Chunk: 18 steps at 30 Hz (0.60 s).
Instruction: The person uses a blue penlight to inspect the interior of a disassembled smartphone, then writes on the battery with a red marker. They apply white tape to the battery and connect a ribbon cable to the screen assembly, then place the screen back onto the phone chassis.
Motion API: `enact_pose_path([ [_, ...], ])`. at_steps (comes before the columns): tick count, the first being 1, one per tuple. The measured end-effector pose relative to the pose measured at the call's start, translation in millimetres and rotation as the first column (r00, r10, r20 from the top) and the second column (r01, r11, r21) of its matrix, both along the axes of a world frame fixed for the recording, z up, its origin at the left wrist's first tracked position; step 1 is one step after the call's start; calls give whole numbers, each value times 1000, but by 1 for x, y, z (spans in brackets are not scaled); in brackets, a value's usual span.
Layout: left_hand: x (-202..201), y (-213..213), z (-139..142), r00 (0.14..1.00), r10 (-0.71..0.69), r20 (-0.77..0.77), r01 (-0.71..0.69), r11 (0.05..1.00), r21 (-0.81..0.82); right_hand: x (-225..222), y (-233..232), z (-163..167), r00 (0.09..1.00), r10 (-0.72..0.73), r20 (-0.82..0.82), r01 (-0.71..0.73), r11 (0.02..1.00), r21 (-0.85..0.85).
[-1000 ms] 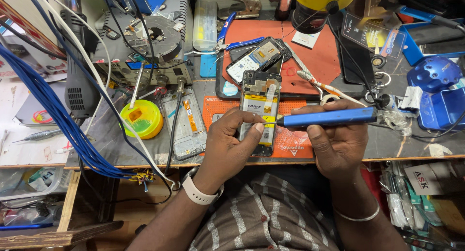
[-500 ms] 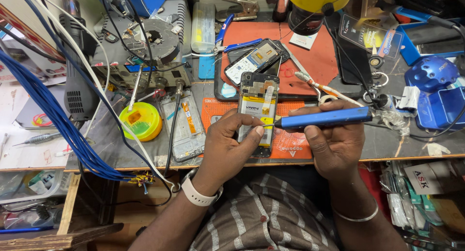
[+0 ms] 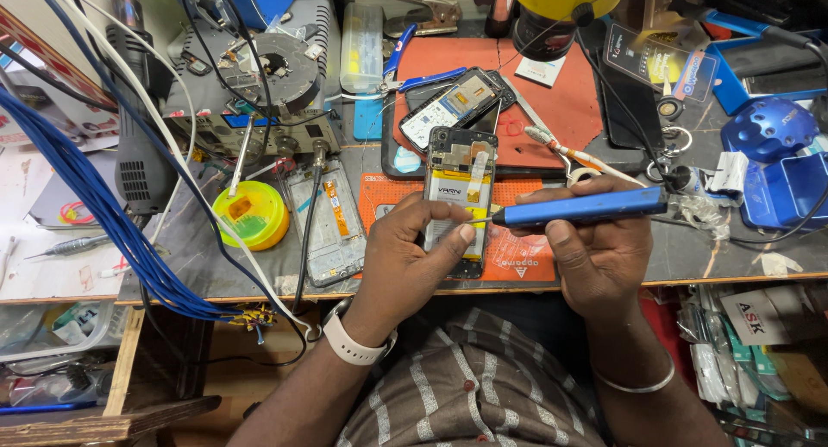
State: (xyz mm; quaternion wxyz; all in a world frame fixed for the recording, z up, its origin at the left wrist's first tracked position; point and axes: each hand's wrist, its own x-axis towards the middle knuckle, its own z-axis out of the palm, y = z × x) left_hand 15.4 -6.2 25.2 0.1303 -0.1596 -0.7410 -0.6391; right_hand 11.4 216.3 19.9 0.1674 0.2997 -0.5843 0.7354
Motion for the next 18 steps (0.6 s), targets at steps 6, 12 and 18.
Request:
enact_pose_path([
  [6, 3, -4, -2, 979, -170, 108, 133, 947, 293, 3, -4, -2, 996, -89, -25, 88, 994, -60],
  [12, -1, -10, -8, 956, -287, 63, 211, 818, 535, 12, -7, -7, 983, -152, -98, 160, 983, 84],
  [18, -3, -9, -10, 951, -309, 18, 241, 775, 583, 14, -9, -9, 978, -154, -143, 179, 967, 179],
])
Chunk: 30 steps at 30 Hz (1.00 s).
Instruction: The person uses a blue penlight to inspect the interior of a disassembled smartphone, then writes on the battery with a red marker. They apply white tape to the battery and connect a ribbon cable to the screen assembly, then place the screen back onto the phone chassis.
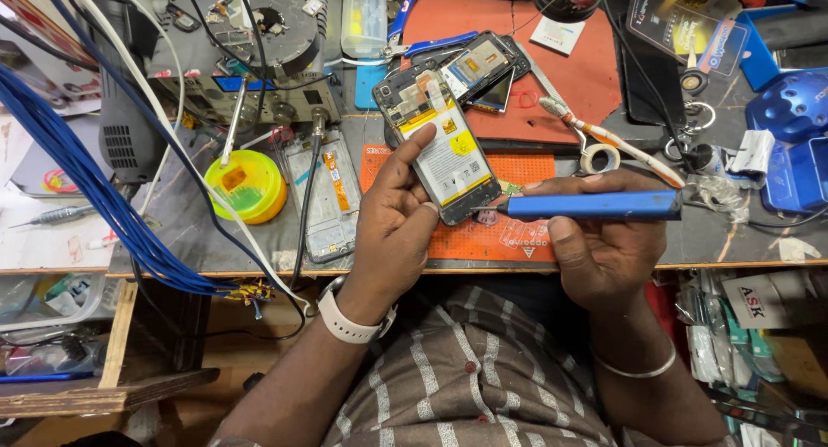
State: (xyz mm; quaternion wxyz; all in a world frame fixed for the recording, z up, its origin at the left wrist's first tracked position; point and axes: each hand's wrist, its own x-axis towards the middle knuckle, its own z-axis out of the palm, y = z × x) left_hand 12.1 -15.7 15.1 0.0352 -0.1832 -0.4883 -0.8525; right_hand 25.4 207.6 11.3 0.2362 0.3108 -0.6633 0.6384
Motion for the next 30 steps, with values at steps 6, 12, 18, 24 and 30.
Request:
enact_pose_path([
  [6, 3, -2, 2, 1000, 18, -22, -19, 997, -72, -1, -2, -3, 1000, -17, -3, 16, 1000, -25],
  [12, 4, 1, 3, 1000, 11, -29, -13, 998, -63, 0, -1, -4, 999, -43, 1, 43, 999, 21],
  [18, 4, 2, 3, 999, 29, -32, -32, 995, -99, 3, 0, 3, 998, 58, 34, -60, 996, 65],
  [24, 6, 3, 4, 998, 41, -51, -48, 990, -133, 0, -3, 6, 985, 167, 36, -169, 984, 64],
  [30, 5, 4, 3, 997, 52, -52, -59, 988, -141, 0, -2, 3, 999, 13, 47, -13, 1000, 5],
])
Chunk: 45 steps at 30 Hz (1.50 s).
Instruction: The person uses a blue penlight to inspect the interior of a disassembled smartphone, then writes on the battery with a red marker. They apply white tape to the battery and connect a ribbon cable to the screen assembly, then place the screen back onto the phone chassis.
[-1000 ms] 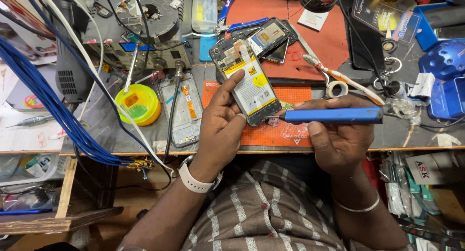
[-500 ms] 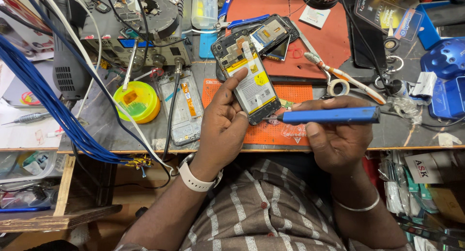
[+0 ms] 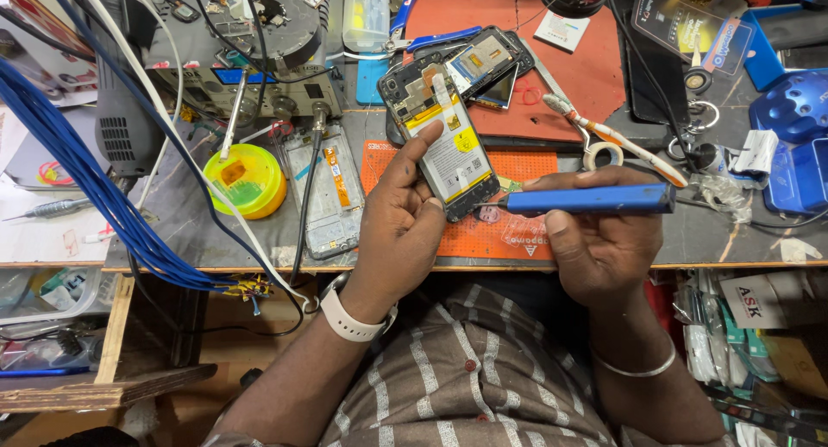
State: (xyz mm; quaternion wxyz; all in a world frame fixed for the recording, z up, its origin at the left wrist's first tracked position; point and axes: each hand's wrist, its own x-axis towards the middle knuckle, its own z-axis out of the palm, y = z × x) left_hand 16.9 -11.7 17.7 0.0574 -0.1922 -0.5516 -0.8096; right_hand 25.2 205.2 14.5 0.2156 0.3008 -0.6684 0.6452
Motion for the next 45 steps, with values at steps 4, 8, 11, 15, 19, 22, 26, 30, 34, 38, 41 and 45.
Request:
enact_pose_path([
  [4, 0, 1, -1, 1000, 11, 13, -11, 999, -30, 0, 1, -1, 999, 29, -27, -26, 995, 97],
  [8, 0, 3, -2, 1000, 11, -5, -11, 1000, -29, -2, 2, 0, 989, 142, 36, -144, 985, 98],
  [11, 0, 2, -1, 1000, 17, -22, -18, 998, -55, -4, 0, 0, 990, 138, 32, -141, 982, 124],
  [15, 1, 5, 0, 998, 51, -27, -53, 994, -94, -5, 0, 1, 990, 136, 40, -140, 983, 118],
  [19, 3, 4, 2, 992, 129, 9, -124, 966, -228, -5, 1, 2, 990, 134, 34, -137, 983, 124],
  [22, 3, 5, 3, 990, 137, -25, -139, 964, -228, -6, 2, 1, 992, 127, 22, -129, 982, 141],
  [26, 3, 5, 5, 988, 144, -62, -154, 961, -230, -7, 2, 1, 991, 132, 2, -131, 979, 154],
  [30, 5, 4, 6, 974, 216, -61, -224, 914, -340, -6, 3, 0, 991, 132, 28, -135, 983, 125],
  [34, 4, 5, 6, 982, 184, -50, -191, 945, -265, -6, 4, 1, 990, 140, 27, -142, 984, 110],
  [38, 5, 4, 7, 976, 211, -51, -216, 925, -314, -6, 5, 1, 988, 152, 21, -153, 982, 107],
  [41, 5, 5, 6, 980, 195, -47, -200, 936, -291, -6, 4, 0, 990, 141, 21, -142, 983, 120],
  [45, 5, 5, 5, 981, 183, -64, -194, 941, -277, -7, 3, -1, 990, 143, 12, -143, 981, 133],
])
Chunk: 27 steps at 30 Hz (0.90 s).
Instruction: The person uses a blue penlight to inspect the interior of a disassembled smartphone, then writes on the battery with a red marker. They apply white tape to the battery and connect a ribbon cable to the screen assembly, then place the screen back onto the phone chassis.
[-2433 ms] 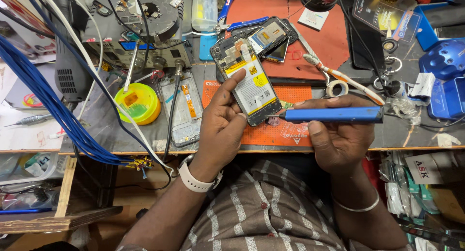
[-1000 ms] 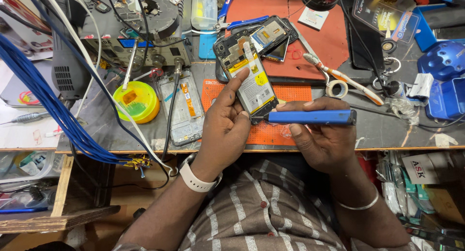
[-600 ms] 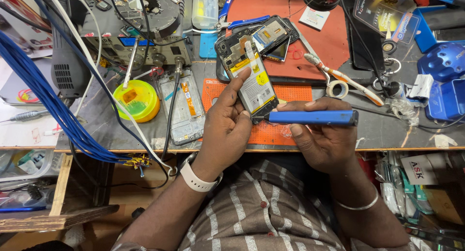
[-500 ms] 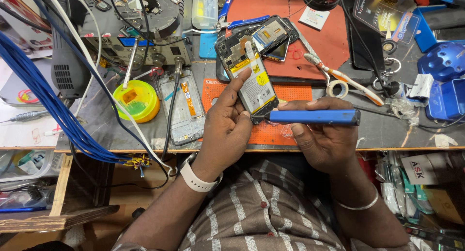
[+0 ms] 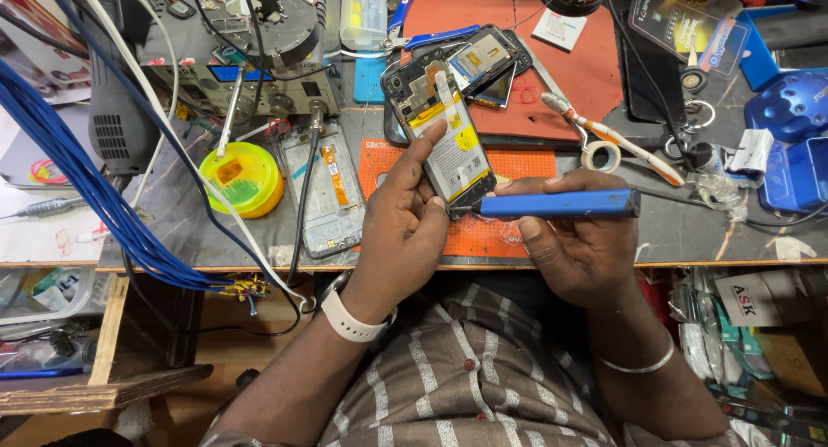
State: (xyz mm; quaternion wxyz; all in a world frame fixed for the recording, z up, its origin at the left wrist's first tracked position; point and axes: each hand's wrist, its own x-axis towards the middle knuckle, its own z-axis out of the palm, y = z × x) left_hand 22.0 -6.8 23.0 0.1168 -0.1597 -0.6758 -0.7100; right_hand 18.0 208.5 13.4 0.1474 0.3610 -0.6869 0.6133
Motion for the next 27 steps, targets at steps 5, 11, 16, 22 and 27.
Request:
enact_pose_path([
  [5, 1, 0, -1, 1000, 24, -21, -25, 999, -45, 0, 0, 0, 1000, -19, -3, 19, 1000, 1],
  [11, 1, 0, 0, 999, 29, 15, -29, 998, -48, 0, -2, 1, 1000, 8, 9, -8, 1000, -17],
  [16, 0, 0, 1, 999, -49, -24, 50, 997, 55, 1, -2, 1, 1000, 1, 18, 0, 1000, -17],
  [22, 1, -2, -1, 1000, 1, 14, -1, 1000, -14, 1, -3, 1, 1000, -3, -6, 3, 1000, -15],
  [27, 1, -2, 2, 1000, 18, 0, -18, 999, -35, 1, -3, 1, 1000, 4, -13, -5, 1000, -14],
])
